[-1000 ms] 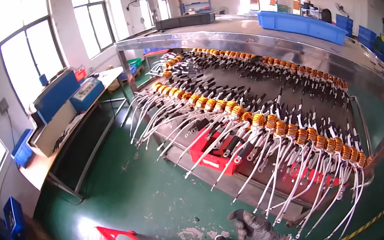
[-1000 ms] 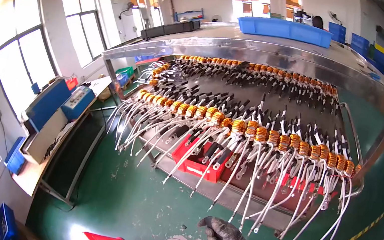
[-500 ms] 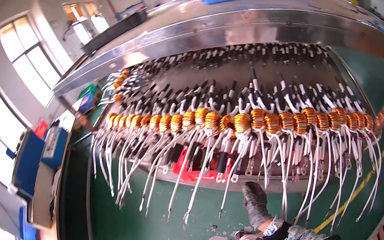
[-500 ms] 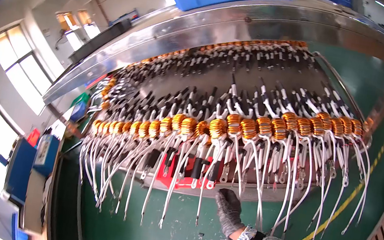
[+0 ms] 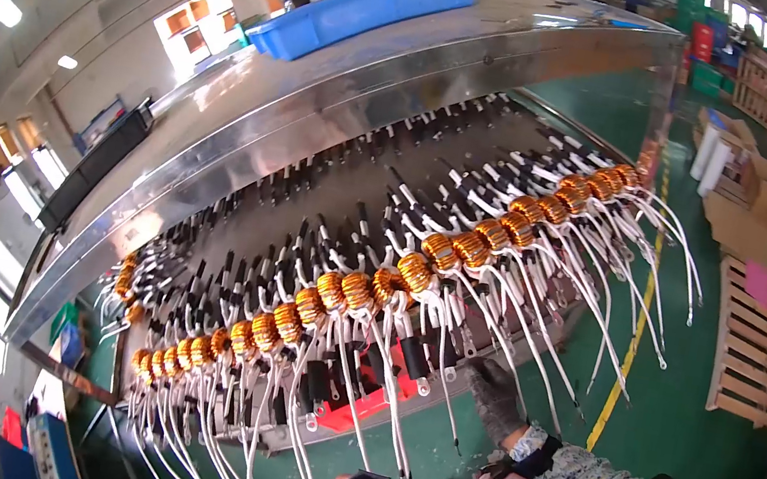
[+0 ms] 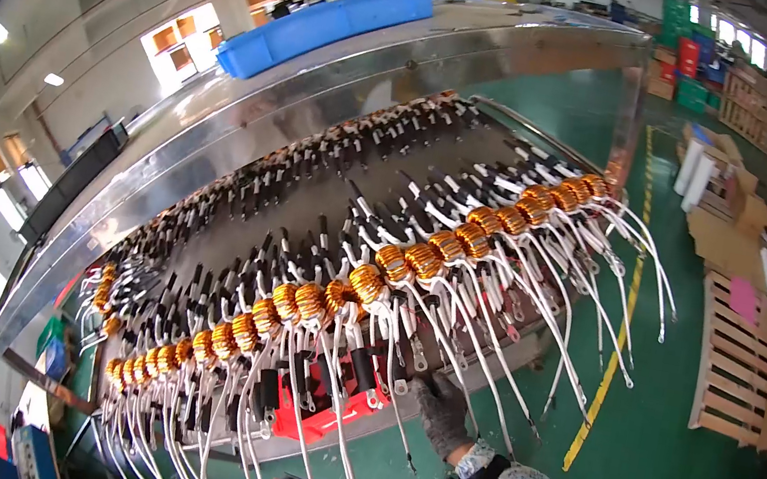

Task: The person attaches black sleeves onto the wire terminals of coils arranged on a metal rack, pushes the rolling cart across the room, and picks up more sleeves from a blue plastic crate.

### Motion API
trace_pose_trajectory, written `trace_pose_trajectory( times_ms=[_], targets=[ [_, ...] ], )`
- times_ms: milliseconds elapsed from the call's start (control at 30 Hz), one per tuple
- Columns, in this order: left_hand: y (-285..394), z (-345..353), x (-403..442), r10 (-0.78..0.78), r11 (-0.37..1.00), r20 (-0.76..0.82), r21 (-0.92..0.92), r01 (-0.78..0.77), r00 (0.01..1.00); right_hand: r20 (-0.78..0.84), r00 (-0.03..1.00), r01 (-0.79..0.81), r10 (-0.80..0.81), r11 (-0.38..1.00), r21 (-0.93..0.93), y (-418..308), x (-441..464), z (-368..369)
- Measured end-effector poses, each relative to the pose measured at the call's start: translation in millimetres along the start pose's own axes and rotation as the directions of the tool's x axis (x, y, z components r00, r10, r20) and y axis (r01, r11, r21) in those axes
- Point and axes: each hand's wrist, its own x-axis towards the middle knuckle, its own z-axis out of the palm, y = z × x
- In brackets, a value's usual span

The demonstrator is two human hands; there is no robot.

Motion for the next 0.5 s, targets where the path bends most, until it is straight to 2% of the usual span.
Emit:
trace_pose_trajectory(
  times_ms=[33, 67, 100, 133, 167, 200, 267, 333, 400, 433, 467, 500],
  targets=[
    [1.6, -7.7, 2.8, -0.013, 1.0, 0.051, 0.018, 0.012, 0.999, 0.004, 0.998, -0.062, 0.062, 0.988, 0.138, 29.1, 9.4, 4.7],
    [0.9, -14.6, 4.5, -0.018, 1.0, 0.073, 0.015, 0.017, 0.997, -0.017, 0.998, -0.054, 0.057, 0.99, 0.133, 23.7, 8.9, 4.1],
    [-1.8, -20.3, 5.0, -0.042, 0.999, 0.032, 0.012, 0.041, 0.999, -0.002, 0.998, 0.061, -0.062, 0.992, -0.112, 12.8, 10.1, 2.1],
    [-3.7, -24.7, 5.1, -0.067, 0.998, -0.011, 0.009, 0.067, 0.998, 0.043, 0.985, 0.17, -0.166, 0.921, -0.349, 1.3, 10.4, -1.8],
    [-0.3, -25.5, 6.6, -0.084, 0.996, 0.021, -0.006, 0.084, 0.996, 0.17, 0.985, 0.049, 0.018, 0.922, -0.383, -10.8, 8.8, -8.4],
    [0.2, -28.2, 8.0, -0.091, 0.996, 0.041, -0.008, 0.091, 0.995, 0.15, 0.989, 0.044, 0.016, 0.92, -0.39, -47.0, 0.3, -11.6],
    [-0.2, -30.8, 11.2, -0.107, 0.994, 0.139, -0.009, 0.11, 0.984, 0.481, 0.867, 0.19, 0.129, 0.807, -0.559, -153.7, -32.0, -16.4],
    [-7.1, -29.9, 13.4, -0.148, 0.988, 0.178, -0.024, 0.155, 0.973, 0.58, 0.811, 0.375, -0.08, 0.831, -0.41, -222.9, -57.4, -26.9],
    [-13.7, -26.4, 13.3, -0.212, 0.973, 0.224, -0.045, 0.227, 0.951, 0.353, 0.851, 0.461, -0.388, 0.874, -0.151, -254.8, -85.9, -40.5],
    [-13.9, -23.5, 12.2, -0.244, 0.968, 0.218, -0.009, 0.252, 0.945, 0.162, 0.824, 0.557, -0.543, 0.829, -0.052, -262.6, -93.7, -39.4],
    [-17.0, -24.1, 10.7, -0.225, 0.974, 0.249, 0.031, 0.224, 0.942, -0.044, 0.753, 0.658, -0.657, 0.753, 0.025, -267.2, -97.1, -38.5],
    [-19.5, -24.0, 9.0, -0.204, 0.979, 0.234, 0.027, 0.204, 0.951, -0.06, 0.747, 0.659, -0.662, 0.75, -0.061, -268.5, -96.7, -43.9]
  ],
)
